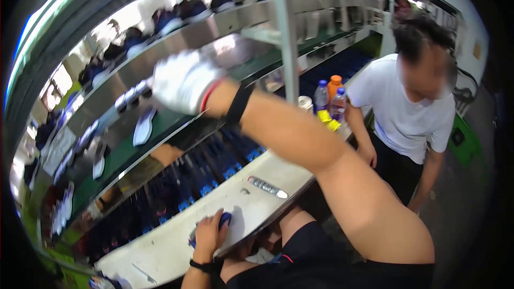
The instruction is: Inspect blue sneakers on a production bench and place them onto a conveyor belt system.
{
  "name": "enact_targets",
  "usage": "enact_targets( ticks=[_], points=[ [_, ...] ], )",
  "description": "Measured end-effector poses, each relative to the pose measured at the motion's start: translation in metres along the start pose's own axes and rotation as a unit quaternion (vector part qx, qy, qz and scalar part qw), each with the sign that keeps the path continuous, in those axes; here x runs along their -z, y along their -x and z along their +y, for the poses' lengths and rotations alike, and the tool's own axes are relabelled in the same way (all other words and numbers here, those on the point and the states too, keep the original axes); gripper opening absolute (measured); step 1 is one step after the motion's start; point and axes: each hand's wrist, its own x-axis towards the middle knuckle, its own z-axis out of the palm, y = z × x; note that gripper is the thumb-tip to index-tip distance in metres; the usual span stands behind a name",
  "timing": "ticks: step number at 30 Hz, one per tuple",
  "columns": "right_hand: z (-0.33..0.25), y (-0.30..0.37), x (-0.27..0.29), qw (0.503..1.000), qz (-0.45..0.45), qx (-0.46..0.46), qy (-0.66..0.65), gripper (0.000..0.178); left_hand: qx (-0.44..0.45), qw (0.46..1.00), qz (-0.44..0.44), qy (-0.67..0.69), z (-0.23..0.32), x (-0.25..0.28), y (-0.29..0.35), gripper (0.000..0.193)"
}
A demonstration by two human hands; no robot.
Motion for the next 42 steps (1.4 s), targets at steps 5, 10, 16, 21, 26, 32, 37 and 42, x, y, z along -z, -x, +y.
enact_targets(
  ticks=[5, 10, 16, 21, 26, 32, 37, 42],
  points=[
    [-0.002, 0.039, -0.138, 0.984, -0.159, -0.018, -0.085, 0.037, -0.060, 0.954, 0.153, 0.252, 0.049, 0.007, -0.005, 0.056],
    [-0.045, 0.018, -0.136, 0.964, -0.246, 0.009, -0.105, 0.034, -0.150, 0.907, 0.246, 0.306, 0.053, -0.068, 0.019, 0.074],
    [-0.016, 0.003, -0.171, 0.964, -0.197, -0.024, -0.179, 0.047, -0.096, 0.890, 0.237, 0.379, 0.065, -0.063, 0.017, 0.070],
    [-0.067, -0.011, -0.168, 0.954, -0.240, -0.029, -0.177, 0.039, -0.092, 0.940, 0.230, 0.234, 0.052, -0.057, 0.025, 0.068],
    [-0.033, 0.009, -0.184, 0.985, -0.097, -0.039, -0.139, 0.036, -0.065, 0.910, 0.207, 0.354, 0.071, -0.069, 0.014, 0.070],
    [-0.022, 0.083, -0.150, 0.980, -0.015, 0.024, -0.199, 0.022, -0.072, 0.909, 0.282, 0.299, 0.077, -0.042, 0.037, 0.062],
    [-0.045, 0.211, -0.099, 0.924, 0.218, 0.183, -0.255, 0.026, -0.104, 0.908, 0.342, 0.218, 0.090, -0.039, 0.064, 0.050],
    [-0.043, 0.352, -0.087, 0.838, -0.093, -0.195, -0.501, 0.023, -0.039, 0.945, 0.304, 0.118, 0.105, -0.007, 0.056, 0.052]
  ],
)
